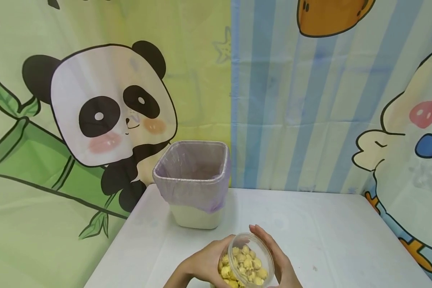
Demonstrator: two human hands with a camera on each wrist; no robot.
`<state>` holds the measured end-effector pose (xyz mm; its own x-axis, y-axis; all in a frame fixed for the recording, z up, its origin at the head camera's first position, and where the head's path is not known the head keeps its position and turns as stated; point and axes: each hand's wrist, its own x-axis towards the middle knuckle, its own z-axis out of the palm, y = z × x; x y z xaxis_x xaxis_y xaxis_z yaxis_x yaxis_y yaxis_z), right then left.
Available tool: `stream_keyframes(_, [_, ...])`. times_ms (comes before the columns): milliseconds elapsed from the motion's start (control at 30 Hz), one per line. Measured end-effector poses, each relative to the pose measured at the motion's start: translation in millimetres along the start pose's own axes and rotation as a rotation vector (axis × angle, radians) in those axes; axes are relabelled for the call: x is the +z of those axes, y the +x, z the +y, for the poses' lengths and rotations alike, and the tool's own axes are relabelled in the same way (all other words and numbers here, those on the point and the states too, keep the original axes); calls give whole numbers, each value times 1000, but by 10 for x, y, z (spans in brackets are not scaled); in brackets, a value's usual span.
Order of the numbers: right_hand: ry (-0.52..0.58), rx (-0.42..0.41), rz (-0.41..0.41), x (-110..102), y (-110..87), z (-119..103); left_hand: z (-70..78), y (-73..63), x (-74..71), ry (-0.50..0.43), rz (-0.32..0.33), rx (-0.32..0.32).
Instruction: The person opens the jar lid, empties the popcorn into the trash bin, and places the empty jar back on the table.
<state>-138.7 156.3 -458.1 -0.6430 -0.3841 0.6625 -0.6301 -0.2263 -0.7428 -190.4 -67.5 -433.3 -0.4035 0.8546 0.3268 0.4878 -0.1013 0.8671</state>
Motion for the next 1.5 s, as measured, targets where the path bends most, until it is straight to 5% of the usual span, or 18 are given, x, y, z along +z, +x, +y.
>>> stream_keyframes(200, [-79,-25,112,60,-23,20,67,6,74,212,201,-34])
stream_keyframes(367, [-93,43,157,93,-16,-19,76,26,131,218,225,-22])
stream_keyframes(467, [-75,18,125,87,-14,-36,58,12,121,144,158,-14])
stream_keyframes(700, [23,-10,-29,112,-9,-101,-10,-9,92,-213,-141,78])
stream_keyframes(900, [97,-25,-73,134,26,-157,-13,32,95,-251,-216,131])
stream_keyframes(1067, [103,-7,6,88,-4,-138,39,19,61,-167,-101,83])
stream_keyframes(1300, [-26,-69,140,99,6,-108,123,57,106,234,168,-16])
stream_keyframes(1400, [-105,-63,177,118,20,-128,124,80,151,245,200,-24])
stream_keyframes(1500, [-150,-79,177,114,15,-126,109,72,154,186,162,-17])
